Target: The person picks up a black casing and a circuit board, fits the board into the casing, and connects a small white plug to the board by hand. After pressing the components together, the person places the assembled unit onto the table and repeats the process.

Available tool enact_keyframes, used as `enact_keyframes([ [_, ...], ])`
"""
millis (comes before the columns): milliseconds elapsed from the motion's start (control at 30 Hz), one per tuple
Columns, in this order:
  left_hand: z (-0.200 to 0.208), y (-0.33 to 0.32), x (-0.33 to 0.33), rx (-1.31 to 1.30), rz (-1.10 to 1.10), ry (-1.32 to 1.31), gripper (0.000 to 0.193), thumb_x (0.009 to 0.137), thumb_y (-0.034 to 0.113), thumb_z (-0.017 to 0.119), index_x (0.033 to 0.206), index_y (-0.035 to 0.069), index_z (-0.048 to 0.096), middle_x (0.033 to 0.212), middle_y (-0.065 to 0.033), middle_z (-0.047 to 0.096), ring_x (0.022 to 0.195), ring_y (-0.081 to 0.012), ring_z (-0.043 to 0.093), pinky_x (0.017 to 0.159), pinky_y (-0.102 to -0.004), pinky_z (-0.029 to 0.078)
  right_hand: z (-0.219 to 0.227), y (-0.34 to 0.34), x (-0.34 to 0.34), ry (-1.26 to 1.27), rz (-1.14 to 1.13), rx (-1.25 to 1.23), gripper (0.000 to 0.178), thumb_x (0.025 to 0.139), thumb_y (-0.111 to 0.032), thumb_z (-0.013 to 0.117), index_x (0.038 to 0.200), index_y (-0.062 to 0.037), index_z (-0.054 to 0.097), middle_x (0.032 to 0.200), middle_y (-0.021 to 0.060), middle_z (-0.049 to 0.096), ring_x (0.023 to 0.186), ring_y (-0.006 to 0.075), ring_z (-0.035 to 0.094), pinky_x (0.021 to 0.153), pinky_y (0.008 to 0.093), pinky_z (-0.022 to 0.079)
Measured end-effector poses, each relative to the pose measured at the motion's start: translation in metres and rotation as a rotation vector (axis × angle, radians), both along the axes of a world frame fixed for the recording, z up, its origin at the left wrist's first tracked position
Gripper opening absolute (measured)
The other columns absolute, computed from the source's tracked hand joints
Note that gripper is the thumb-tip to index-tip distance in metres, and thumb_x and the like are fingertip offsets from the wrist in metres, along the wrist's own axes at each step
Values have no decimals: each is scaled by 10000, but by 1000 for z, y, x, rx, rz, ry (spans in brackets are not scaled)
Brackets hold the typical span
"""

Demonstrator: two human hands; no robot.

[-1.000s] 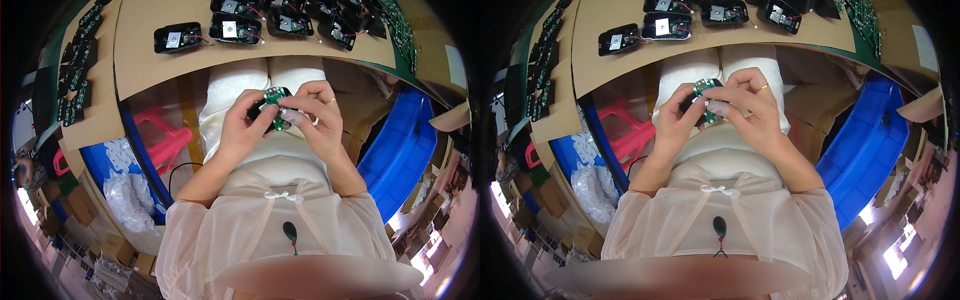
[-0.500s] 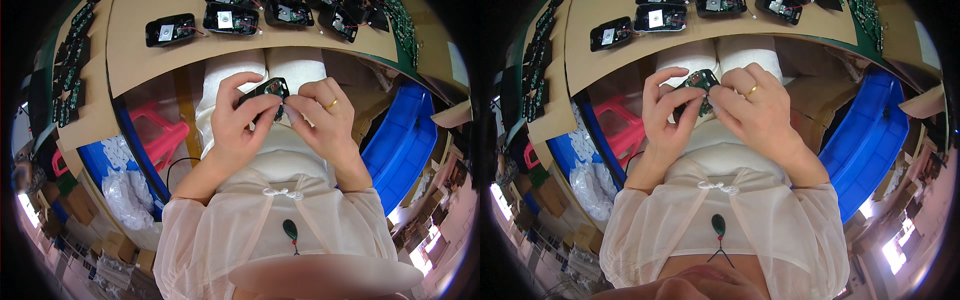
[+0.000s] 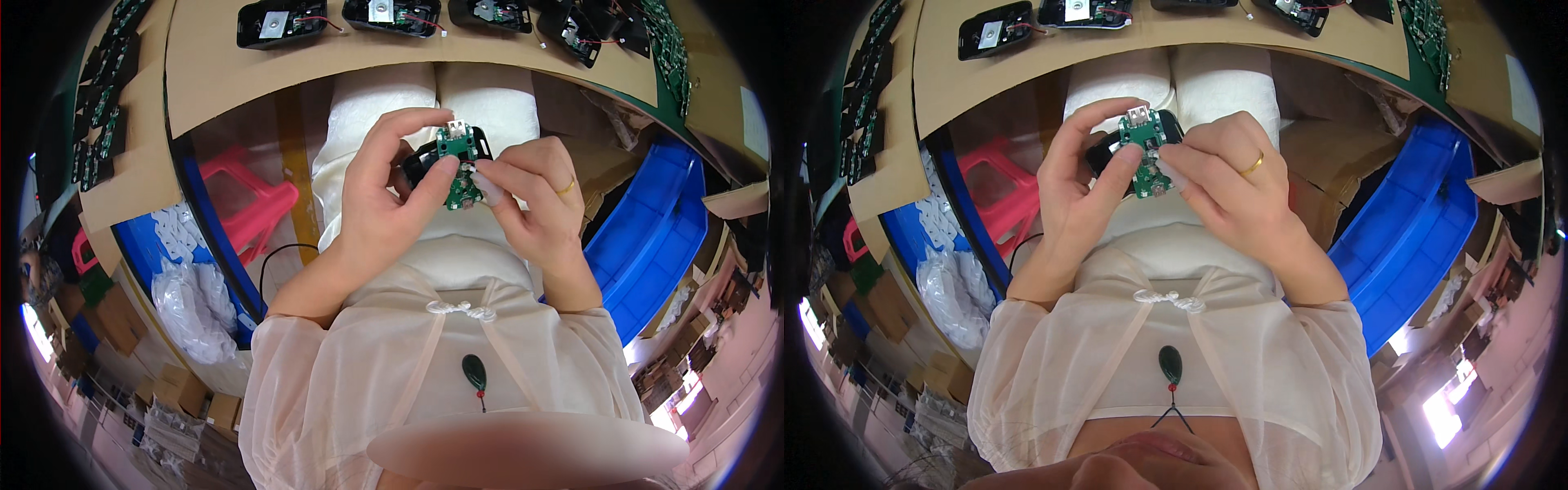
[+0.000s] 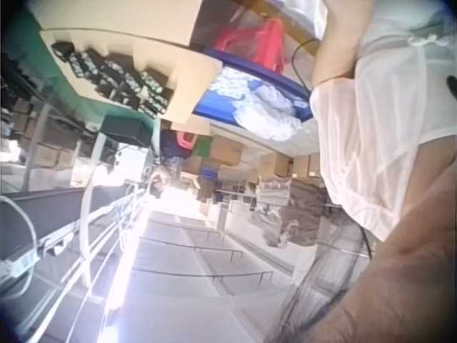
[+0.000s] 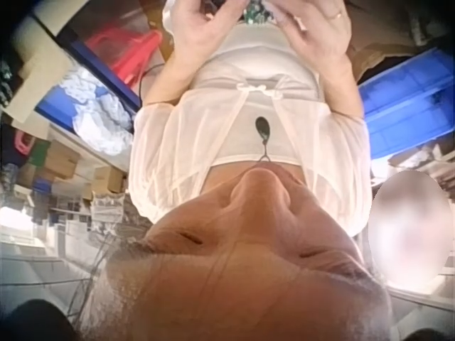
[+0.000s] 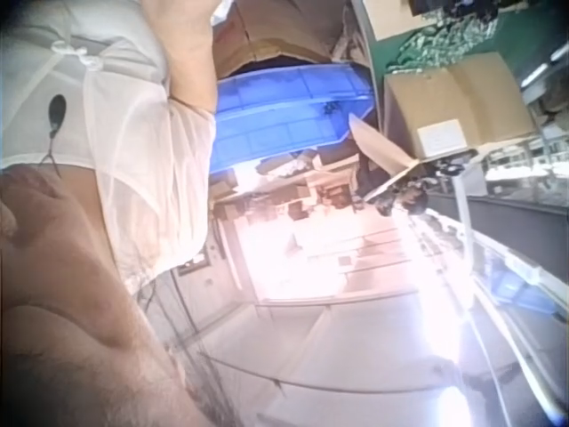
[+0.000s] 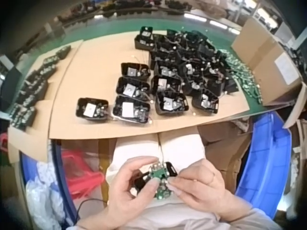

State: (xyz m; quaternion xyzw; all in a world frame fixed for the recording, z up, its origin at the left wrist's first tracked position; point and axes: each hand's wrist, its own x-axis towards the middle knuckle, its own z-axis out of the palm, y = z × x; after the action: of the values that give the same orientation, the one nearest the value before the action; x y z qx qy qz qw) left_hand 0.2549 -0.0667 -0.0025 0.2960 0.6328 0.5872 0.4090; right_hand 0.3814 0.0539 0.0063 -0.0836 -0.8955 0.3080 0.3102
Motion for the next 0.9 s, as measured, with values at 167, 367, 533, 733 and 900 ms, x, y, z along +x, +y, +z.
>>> enact_keyframes([
  [167,1,-1,3,41,44,144,316,798,12,562,1108,5,501,1037,-49,558,808,-66,532,676,-175,429,4,2,-2,-31,56,79,356,492,3,639,845,1,602,786,79,538,676,221,505,557,302,434],
  [367,3,3,4,64,95,283,313,744,-6,595,1052,16,546,971,-72,580,749,-109,556,599,-195,436,10,3,-3,-95,113,165,328,514,-1,604,842,20,585,818,73,532,678,219,502,545,291,441],
  [533,5,4,2,100,91,437,300,705,-6,609,1000,15,564,915,-123,590,731,-209,599,632,-261,474,16,9,-5,-164,185,191,310,534,0,598,843,17,582,834,70,534,682,215,502,549,292,450],
  [733,4,1,1,47,57,367,282,714,13,607,994,21,569,888,-113,592,714,-202,598,622,-262,475,14,16,-6,-202,261,3,294,546,12,596,839,-5,582,840,73,540,684,216,500,555,290,447],
  [900,5,3,2,51,89,384,281,716,17,610,994,21,568,874,-110,591,701,-200,597,604,-258,472,17,10,-7,-220,176,105,288,548,6,597,835,-5,581,827,70,534,686,216,499,549,291,443],
])
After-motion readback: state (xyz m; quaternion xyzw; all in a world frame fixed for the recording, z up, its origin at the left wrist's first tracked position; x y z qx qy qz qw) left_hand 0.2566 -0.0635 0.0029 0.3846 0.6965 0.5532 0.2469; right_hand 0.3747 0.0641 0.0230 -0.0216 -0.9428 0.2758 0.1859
